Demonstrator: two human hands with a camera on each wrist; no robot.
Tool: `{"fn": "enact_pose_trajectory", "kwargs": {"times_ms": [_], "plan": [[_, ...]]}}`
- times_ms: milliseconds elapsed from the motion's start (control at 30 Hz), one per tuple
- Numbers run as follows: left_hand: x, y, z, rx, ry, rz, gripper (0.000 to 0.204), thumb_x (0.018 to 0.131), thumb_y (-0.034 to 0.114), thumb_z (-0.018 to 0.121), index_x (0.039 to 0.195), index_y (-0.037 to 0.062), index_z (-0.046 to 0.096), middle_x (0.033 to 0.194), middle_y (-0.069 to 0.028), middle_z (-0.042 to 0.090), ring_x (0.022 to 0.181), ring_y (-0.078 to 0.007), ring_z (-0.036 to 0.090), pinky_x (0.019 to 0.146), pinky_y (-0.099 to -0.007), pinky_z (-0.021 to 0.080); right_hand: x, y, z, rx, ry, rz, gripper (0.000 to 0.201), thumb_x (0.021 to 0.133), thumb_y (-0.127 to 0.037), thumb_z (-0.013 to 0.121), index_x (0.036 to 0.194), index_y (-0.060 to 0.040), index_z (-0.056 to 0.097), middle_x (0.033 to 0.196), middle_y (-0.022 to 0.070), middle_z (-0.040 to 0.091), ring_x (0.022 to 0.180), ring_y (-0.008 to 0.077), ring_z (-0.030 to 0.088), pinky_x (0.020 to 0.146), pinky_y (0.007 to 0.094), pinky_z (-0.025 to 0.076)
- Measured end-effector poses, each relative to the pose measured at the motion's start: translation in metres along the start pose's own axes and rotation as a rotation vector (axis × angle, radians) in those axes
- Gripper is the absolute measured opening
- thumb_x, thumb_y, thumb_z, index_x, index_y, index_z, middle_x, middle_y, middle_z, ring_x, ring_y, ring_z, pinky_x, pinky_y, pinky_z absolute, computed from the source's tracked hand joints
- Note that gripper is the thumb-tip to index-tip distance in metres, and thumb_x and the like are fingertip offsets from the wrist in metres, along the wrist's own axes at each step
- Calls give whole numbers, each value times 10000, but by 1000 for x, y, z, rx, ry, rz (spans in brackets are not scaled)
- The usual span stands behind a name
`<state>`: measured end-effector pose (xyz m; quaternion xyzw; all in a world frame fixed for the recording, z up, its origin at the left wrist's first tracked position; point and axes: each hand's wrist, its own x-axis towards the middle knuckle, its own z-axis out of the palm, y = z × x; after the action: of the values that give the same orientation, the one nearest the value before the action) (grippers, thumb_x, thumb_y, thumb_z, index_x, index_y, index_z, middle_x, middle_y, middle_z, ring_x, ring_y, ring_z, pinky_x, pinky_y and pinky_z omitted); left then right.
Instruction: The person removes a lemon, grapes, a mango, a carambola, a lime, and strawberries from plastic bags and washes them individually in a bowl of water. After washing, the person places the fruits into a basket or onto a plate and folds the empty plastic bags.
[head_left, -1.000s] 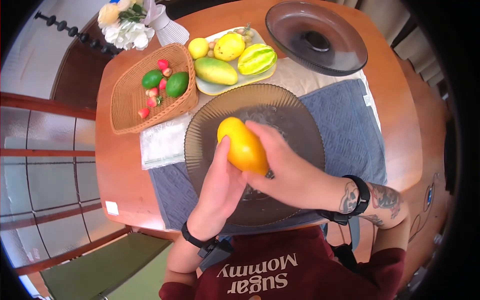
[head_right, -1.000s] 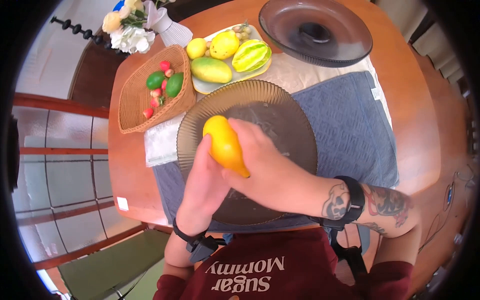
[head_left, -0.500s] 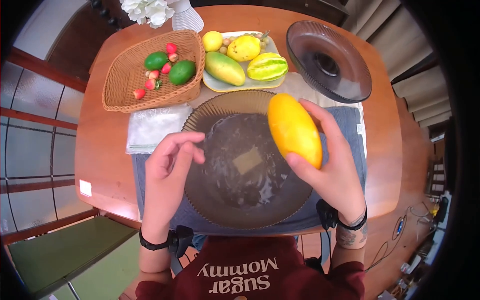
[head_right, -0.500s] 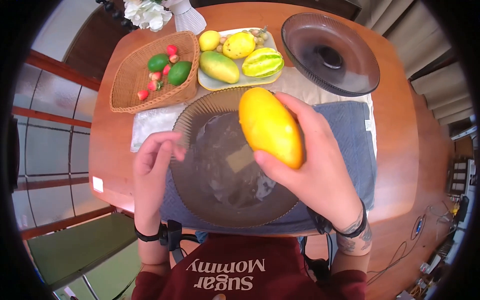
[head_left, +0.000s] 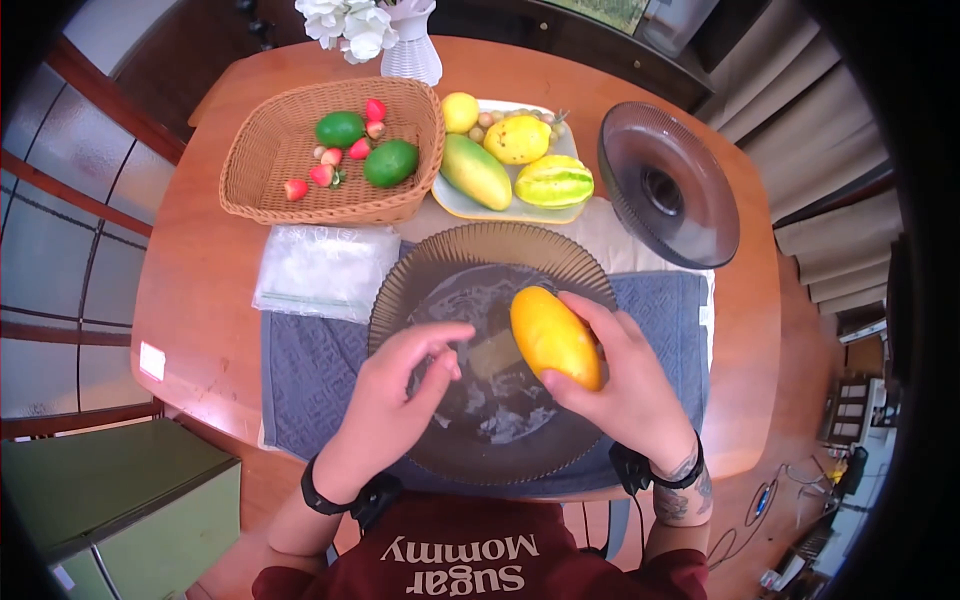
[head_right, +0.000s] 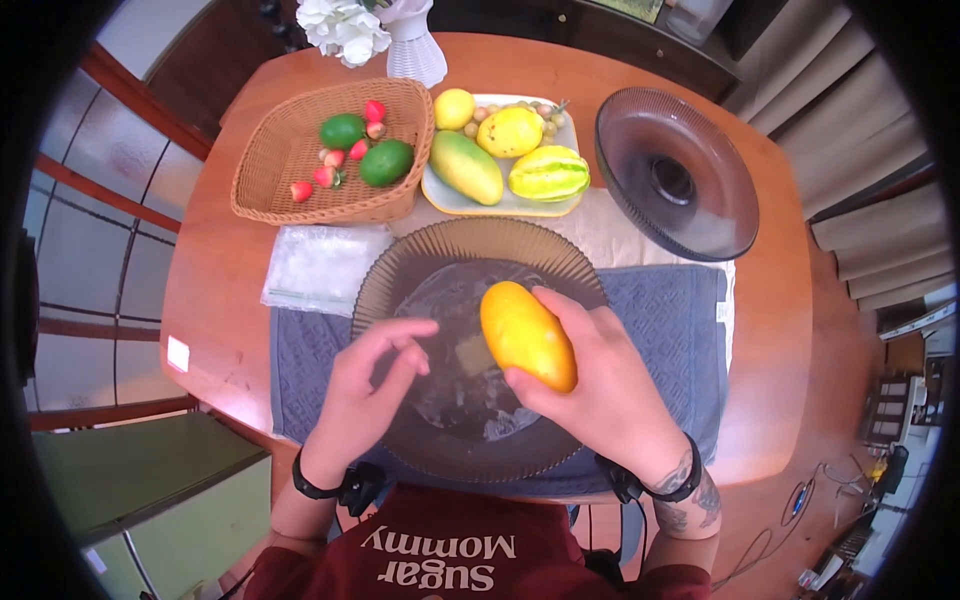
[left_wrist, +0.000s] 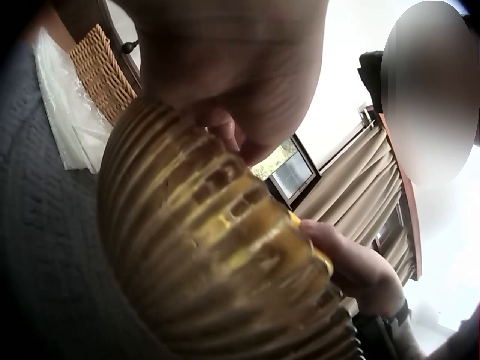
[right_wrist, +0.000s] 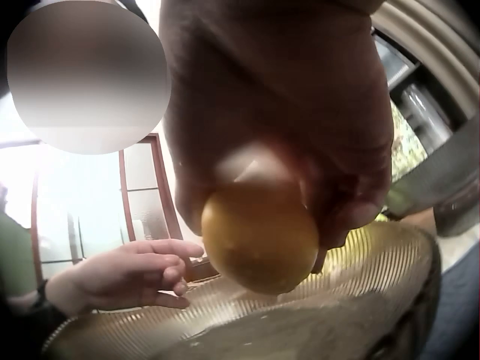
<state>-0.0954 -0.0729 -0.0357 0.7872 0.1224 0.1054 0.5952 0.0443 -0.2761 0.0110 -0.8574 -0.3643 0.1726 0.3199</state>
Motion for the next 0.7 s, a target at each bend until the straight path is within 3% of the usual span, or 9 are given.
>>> {"fn": "enact_pose_trajectory", "kwargs": {"times_ms": [100,167,200,300,400,433,500,567,700], "plan": [[0,0,2,9,-100,57,262,948,-9,557,1192,43,635,864,-40,631,783,-119,620,755,-264,498,20,-2,-4,62,-27,-51,682,829,-273,763,1389,-15,471,1239,219,589,1108,347,574,971,409,461],[2,10,0,-53,-152,-8,257,958,28,555,1201,51,635,896,-64,649,775,-161,645,753,-288,512,40,2,-4,297,78,-16,653,864,-287,744,1389,-12,472,1253,192,594,1108,272,595,953,374,467],[5,20,1,-4,-190,52,238,961,68,564,1189,49,633,922,-85,659,797,-193,659,760,-314,519,52,-1,-8,293,117,6,619,899,-300,716,1386,-3,474,1228,150,603,1088,202,590,936,338,466],[9,48,4,198,-302,213,219,959,149,586,1143,38,627,958,-122,670,838,-253,676,776,-368,528,101,11,-17,297,247,-37,575,937,-339,683,1352,16,504,1161,107,623,1042,161,586,920,290,466],[8,79,12,484,-491,358,237,908,216,628,1041,20,611,898,-131,650,854,-286,663,781,-401,530,135,-7,-33,-58,303,-3,578,931,-358,686,1326,33,530,1164,148,638,1060,185,611,936,304,474],[7,94,17,558,-542,350,234,899,209,632,1033,18,611,874,-128,640,847,-286,657,779,-394,530,149,2,-32,36,337,-19,595,923,-359,694,1337,34,523,1169,160,642,1056,197,619,928,311,481],[5,121,24,602,-546,336,223,876,174,644,1047,34,616,848,-107,628,812,-270,648,768,-383,531,188,27,-40,-19,366,-171,640,895,-367,711,1363,16,503,1188,208,647,1060,255,639,931,333,488],[6,133,26,626,-517,347,227,871,174,645,1045,32,617,851,-108,629,813,-269,648,766,-381,530,219,38,-49,-273,387,-193,668,852,-356,735,1385,-31,495,1189,225,655,1094,342,622,970,383,472],[5,139,28,639,-482,420,233,861,173,649,1042,29,620,855,-111,633,813,-267,649,760,-377,528,274,72,-48,-458,314,-235,686,809,-347,749,1399,-102,501,1186,215,663,1103,415,589,1003,434,447]]}}
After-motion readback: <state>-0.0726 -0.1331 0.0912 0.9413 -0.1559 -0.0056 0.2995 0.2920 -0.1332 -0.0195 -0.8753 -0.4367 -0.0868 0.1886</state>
